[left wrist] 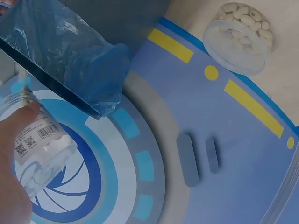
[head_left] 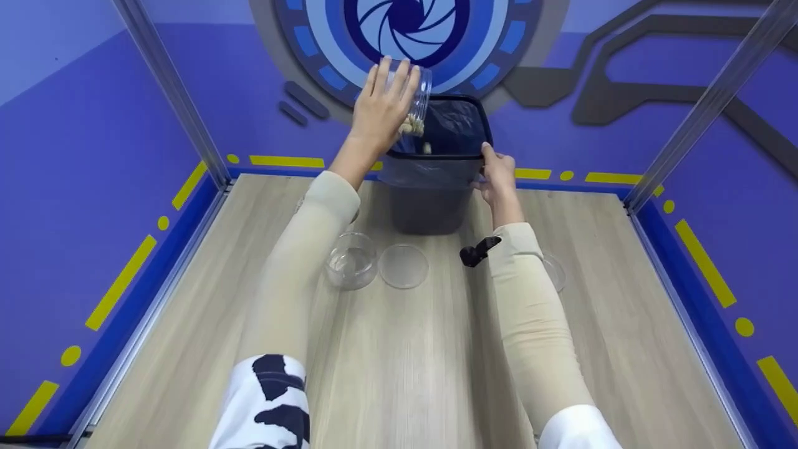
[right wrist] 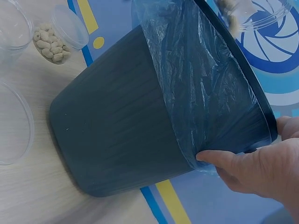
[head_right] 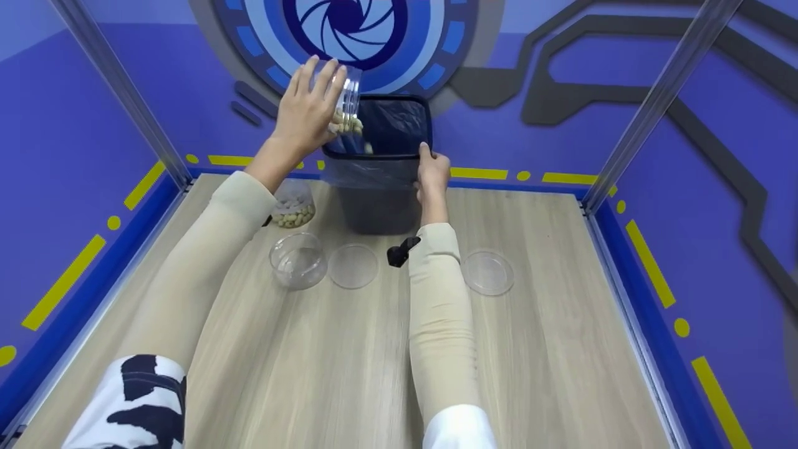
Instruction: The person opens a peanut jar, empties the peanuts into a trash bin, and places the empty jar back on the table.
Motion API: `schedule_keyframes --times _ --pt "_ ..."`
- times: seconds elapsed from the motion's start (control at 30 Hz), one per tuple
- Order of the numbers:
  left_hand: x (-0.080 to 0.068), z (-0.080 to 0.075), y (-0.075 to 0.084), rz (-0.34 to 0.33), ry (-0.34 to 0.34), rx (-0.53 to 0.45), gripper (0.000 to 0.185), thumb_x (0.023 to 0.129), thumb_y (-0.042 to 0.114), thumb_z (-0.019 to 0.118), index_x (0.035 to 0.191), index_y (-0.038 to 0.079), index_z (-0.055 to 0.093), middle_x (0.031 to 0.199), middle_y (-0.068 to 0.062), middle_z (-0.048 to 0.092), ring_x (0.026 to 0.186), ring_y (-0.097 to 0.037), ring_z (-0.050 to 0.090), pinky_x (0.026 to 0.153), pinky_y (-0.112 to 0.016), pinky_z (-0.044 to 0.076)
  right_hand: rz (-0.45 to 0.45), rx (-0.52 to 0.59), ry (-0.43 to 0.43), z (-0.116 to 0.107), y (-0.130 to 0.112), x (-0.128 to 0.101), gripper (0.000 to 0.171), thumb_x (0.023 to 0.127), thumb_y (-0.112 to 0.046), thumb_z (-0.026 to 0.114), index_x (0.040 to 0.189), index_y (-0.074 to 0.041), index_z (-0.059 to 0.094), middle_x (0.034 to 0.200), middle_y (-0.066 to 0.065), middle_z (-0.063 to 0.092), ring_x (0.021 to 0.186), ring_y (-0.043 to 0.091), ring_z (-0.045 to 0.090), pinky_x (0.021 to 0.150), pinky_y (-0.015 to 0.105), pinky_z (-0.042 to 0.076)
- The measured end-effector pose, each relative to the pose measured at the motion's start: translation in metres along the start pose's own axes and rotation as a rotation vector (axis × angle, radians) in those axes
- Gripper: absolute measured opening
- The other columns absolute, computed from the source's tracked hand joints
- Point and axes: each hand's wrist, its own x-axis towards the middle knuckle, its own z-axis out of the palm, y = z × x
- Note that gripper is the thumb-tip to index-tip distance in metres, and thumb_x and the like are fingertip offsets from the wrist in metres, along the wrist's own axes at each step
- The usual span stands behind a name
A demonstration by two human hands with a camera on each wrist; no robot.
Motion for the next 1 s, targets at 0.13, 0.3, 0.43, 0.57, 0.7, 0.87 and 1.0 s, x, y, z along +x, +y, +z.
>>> schedule_keyframes --times 0.13,0.3,0.43,0.57,0.7,0.87,1.0 --pt "0.0002 0.0002 0.0006 0.005 0.016 -0.006 0.100 0.087 0.038 0.080 0.161 0.008 0.020 0.164 -0.016 0.026 0.151 -0.042 0.022 0.126 -0.048 0.019 -0.008 -0.018 -0.001 0.0007 -0.0003 0.0000 0.060 0.107 -0.032 0.050 0.155 0.000 0.034 0.151 0.019 0.040 0.138 0.030 0.045 0.113 0.054 0.040" --pt "0.0002 0.0011 0.0024 0.013 0.014 -0.008 0.101 0.087 0.042 0.080 0.161 0.008 0.021 0.164 -0.016 0.027 0.151 -0.043 0.022 0.126 -0.049 0.019 -0.006 -0.028 0.002 0.0001 -0.0007 0.0007 0.063 0.107 -0.032 0.049 0.158 -0.001 0.029 0.154 0.019 0.038 0.139 0.031 0.045 0.113 0.053 0.042" --pt "0.0005 0.0029 0.0051 0.026 0.028 -0.007 0.101 0.086 0.045 0.079 0.161 0.007 0.023 0.163 -0.016 0.028 0.150 -0.043 0.023 0.126 -0.049 0.019 0.002 -0.011 0.007 -0.0018 -0.0008 0.0011 0.065 0.106 -0.032 0.050 0.159 -0.001 0.026 0.158 0.019 0.034 0.144 0.032 0.040 0.114 0.054 0.039" --pt "0.0008 0.0055 0.0063 0.025 0.083 0.002 0.099 0.084 0.039 0.083 0.159 0.007 0.027 0.161 -0.016 0.032 0.148 -0.042 0.028 0.125 -0.049 0.022 0.010 -0.005 0.012 -0.0026 -0.0005 0.0006 0.066 0.106 -0.031 0.050 0.160 -0.002 0.024 0.161 0.018 0.031 0.148 0.031 0.035 0.115 0.055 0.037" --pt "0.0002 0.0064 0.0062 0.020 0.108 0.003 0.092 0.087 0.029 0.081 0.159 0.008 0.028 0.161 -0.016 0.034 0.148 -0.042 0.028 0.125 -0.049 0.022 0.005 -0.008 0.008 -0.0010 0.0000 0.0002 0.066 0.107 -0.031 0.050 0.160 -0.002 0.024 0.162 0.017 0.030 0.149 0.031 0.033 0.116 0.055 0.036" --pt "-0.0009 0.0062 0.0065 0.022 0.055 0.013 0.096 0.087 0.037 0.080 0.160 0.008 0.025 0.163 -0.016 0.030 0.150 -0.042 0.025 0.125 -0.048 0.021 0.007 0.021 -0.004 0.0010 -0.0001 0.0007 0.067 0.106 -0.030 0.050 0.161 -0.003 0.021 0.164 0.017 0.026 0.151 0.031 0.030 0.117 0.057 0.033" --pt "0.0004 0.0057 0.0083 0.042 0.046 0.028 0.099 0.084 0.037 0.083 0.160 0.007 0.025 0.162 -0.016 0.030 0.149 -0.042 0.026 0.125 -0.048 0.022 0.008 0.010 0.006 0.0008 -0.0008 0.0007 0.065 0.106 -0.031 0.051 0.159 -0.002 0.025 0.159 0.018 0.032 0.147 0.031 0.036 0.116 0.057 0.034"
